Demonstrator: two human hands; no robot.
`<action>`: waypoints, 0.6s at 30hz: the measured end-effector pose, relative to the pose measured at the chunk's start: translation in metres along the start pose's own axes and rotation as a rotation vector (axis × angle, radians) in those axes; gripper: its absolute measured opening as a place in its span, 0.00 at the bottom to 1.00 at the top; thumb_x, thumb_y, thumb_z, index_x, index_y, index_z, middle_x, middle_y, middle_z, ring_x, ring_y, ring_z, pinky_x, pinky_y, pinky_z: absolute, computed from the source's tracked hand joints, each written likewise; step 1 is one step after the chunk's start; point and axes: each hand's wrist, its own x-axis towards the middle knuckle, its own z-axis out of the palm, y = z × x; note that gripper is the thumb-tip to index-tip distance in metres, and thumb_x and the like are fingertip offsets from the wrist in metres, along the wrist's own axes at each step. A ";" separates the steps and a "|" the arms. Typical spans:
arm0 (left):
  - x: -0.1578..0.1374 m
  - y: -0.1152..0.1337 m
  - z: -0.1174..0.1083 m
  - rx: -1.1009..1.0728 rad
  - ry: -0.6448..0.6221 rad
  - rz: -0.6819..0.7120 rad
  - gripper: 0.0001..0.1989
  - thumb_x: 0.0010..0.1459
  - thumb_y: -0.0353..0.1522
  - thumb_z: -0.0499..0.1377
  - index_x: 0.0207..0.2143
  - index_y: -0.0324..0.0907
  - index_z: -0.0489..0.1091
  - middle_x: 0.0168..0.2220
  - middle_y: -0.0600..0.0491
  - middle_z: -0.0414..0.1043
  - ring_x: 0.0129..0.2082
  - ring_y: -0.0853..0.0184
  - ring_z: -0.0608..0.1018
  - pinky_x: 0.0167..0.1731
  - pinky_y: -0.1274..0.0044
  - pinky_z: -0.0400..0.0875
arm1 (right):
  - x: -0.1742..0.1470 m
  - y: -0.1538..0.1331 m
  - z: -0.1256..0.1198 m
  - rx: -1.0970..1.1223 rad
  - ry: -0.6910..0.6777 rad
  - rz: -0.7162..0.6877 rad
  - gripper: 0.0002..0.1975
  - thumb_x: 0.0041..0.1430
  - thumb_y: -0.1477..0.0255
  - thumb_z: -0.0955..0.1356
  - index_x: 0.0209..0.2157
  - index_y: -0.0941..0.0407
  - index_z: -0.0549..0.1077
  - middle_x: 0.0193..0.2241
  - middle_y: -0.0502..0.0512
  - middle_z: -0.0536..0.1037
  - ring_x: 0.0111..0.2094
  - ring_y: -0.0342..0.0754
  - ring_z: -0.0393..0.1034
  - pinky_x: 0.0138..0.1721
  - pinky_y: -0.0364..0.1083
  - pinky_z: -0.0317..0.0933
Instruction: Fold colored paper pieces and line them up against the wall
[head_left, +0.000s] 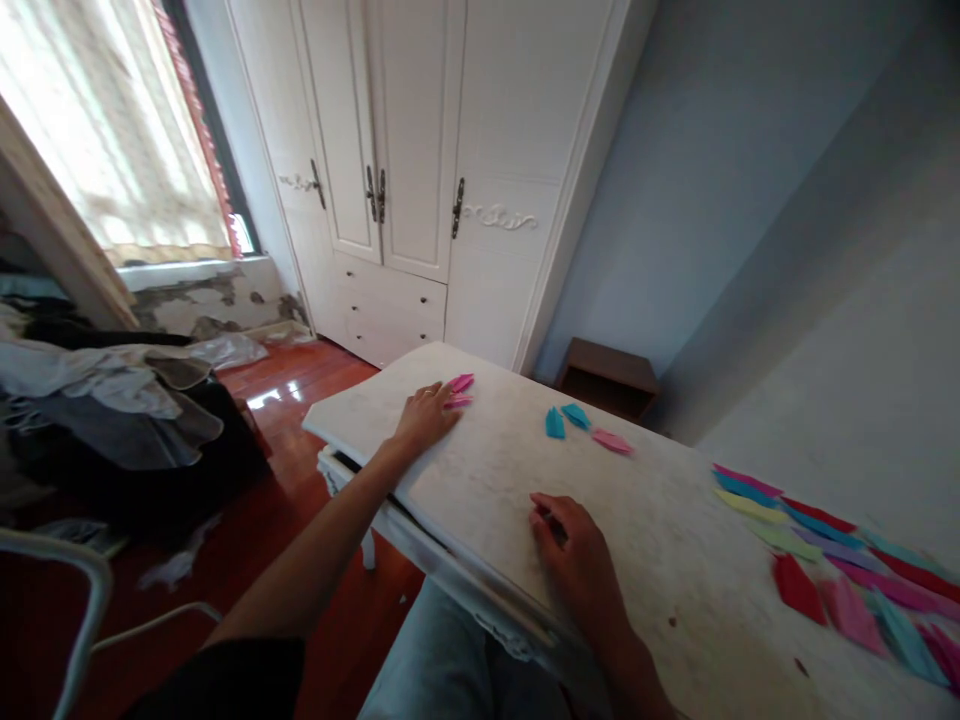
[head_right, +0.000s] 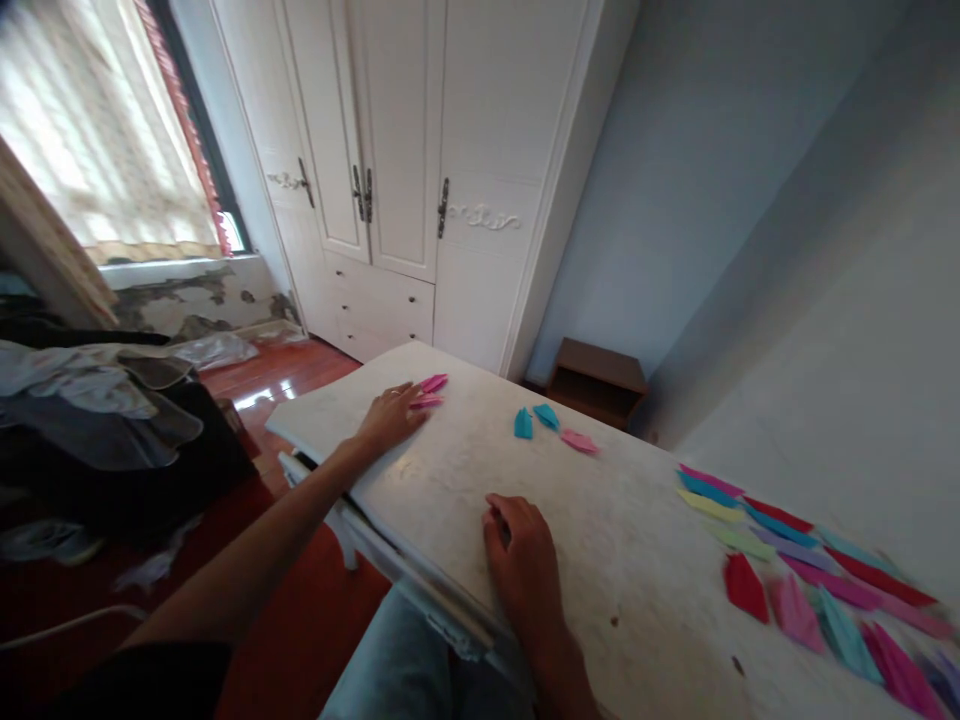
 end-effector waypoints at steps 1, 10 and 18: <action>0.002 -0.001 0.002 -0.007 -0.020 0.031 0.19 0.61 0.36 0.57 0.54 0.44 0.67 0.57 0.43 0.68 0.57 0.53 0.69 0.54 0.62 0.63 | 0.001 0.000 0.002 -0.004 -0.002 -0.007 0.13 0.59 0.69 0.64 0.41 0.55 0.78 0.36 0.59 0.79 0.38 0.55 0.73 0.44 0.55 0.67; 0.004 -0.001 0.002 -0.104 0.008 0.078 0.13 0.61 0.37 0.57 0.46 0.44 0.73 0.44 0.46 0.75 0.46 0.58 0.75 0.48 0.70 0.66 | -0.004 -0.003 -0.002 0.009 -0.074 -0.027 0.12 0.61 0.67 0.65 0.42 0.54 0.77 0.38 0.59 0.79 0.40 0.53 0.72 0.45 0.53 0.67; -0.055 0.040 -0.005 -0.717 0.202 -0.068 0.21 0.50 0.31 0.66 0.47 0.42 0.71 0.43 0.50 0.72 0.35 0.67 0.75 0.38 0.75 0.72 | -0.003 -0.011 -0.004 0.063 -0.060 0.033 0.15 0.61 0.65 0.65 0.45 0.55 0.76 0.38 0.59 0.79 0.38 0.52 0.72 0.44 0.52 0.67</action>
